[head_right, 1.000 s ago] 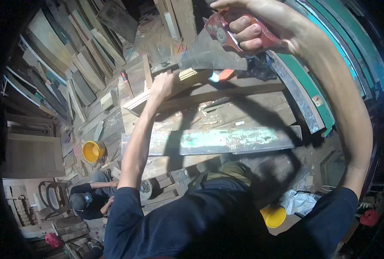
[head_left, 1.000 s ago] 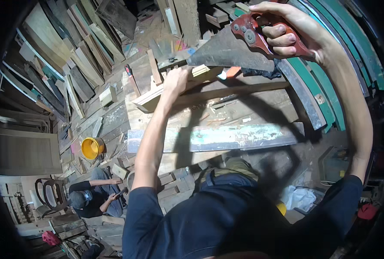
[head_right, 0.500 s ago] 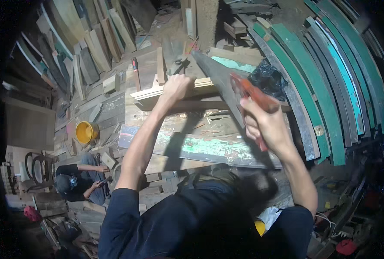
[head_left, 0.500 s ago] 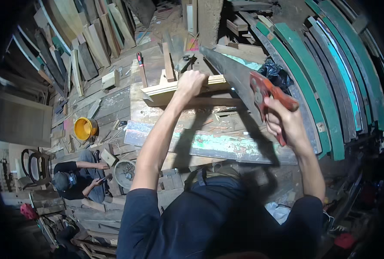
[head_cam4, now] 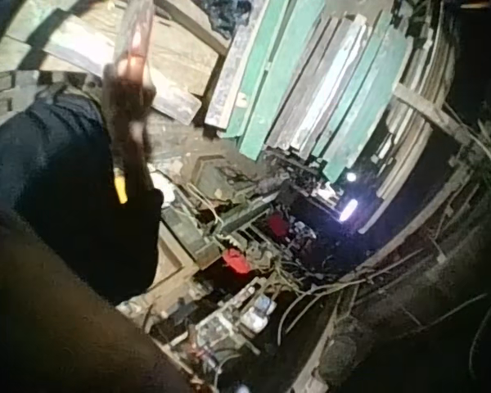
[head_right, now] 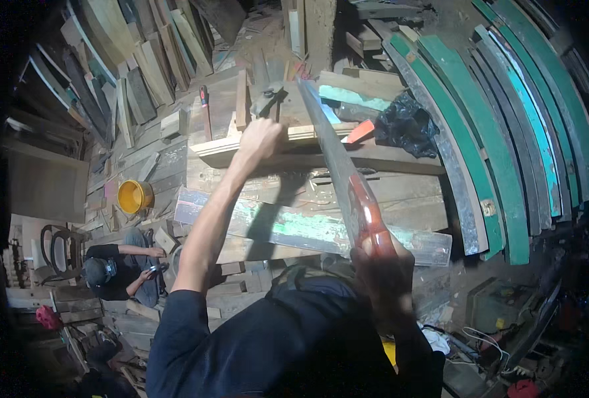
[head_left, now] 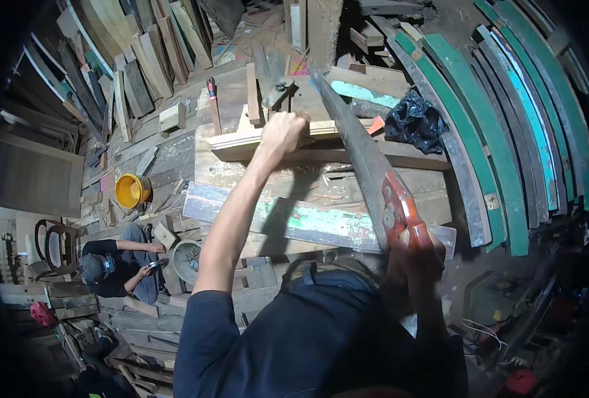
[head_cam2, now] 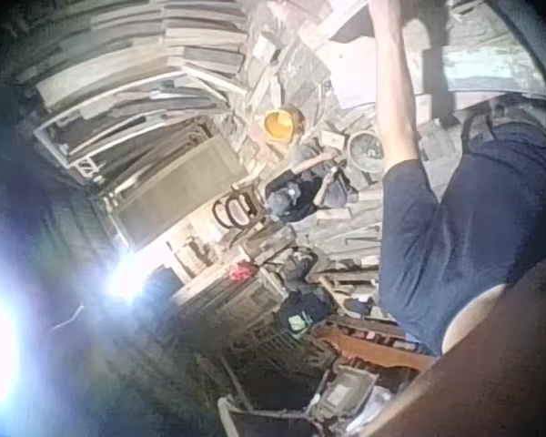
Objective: The person cuts a piece of wood using a hand saw, then aligns wooden boards on the workbench and saws into them.
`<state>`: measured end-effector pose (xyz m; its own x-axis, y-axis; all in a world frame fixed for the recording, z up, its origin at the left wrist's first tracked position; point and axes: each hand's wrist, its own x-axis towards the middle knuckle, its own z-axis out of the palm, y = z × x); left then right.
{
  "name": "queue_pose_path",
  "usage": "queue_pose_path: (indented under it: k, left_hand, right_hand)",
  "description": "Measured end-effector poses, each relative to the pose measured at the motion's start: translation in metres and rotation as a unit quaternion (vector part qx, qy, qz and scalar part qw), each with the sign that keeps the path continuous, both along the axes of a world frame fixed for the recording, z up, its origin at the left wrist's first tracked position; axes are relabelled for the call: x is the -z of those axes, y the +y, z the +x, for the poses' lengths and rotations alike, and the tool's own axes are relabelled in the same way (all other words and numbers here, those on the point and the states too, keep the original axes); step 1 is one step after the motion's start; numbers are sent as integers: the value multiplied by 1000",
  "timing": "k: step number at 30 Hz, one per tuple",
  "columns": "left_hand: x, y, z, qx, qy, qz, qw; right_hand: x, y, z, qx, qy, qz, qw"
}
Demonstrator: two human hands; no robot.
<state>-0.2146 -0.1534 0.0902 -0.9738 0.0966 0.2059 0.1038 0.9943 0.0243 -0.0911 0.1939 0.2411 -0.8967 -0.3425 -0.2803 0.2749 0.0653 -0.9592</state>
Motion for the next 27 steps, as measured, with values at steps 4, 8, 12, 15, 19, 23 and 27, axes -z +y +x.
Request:
queue_pose_path:
  k: [4,8,12,15,19,23,27]
  left_hand:
    - [5,-5,-4,22,-5,-15,1000]
    - [1,-3,-8,18,-19,-17,1000]
    - [0,7,-4,10,-51,-33,998]
    - [-1,6,-3,32,5,-44,998]
    - [-7,-6,-19,21,-3,33,999]
    - [-12,-15,-31,31,-28,40,998]
    - [-9,-15,-32,44,-27,37,998]
  right_hand:
    - [-13,5,5,5,-8,-12,1000]
    - [-13,-3,-10,7,-31,-74,997]
    - [20,-28,-37,-3,12,-100,995]
    - [45,-47,-52,1,12,-141,990]
    - [47,-48,-56,-41,72,-98,992]
    - [26,-19,-32,-80,145,-16,986]
    - [14,6,-10,-106,201,66,972]
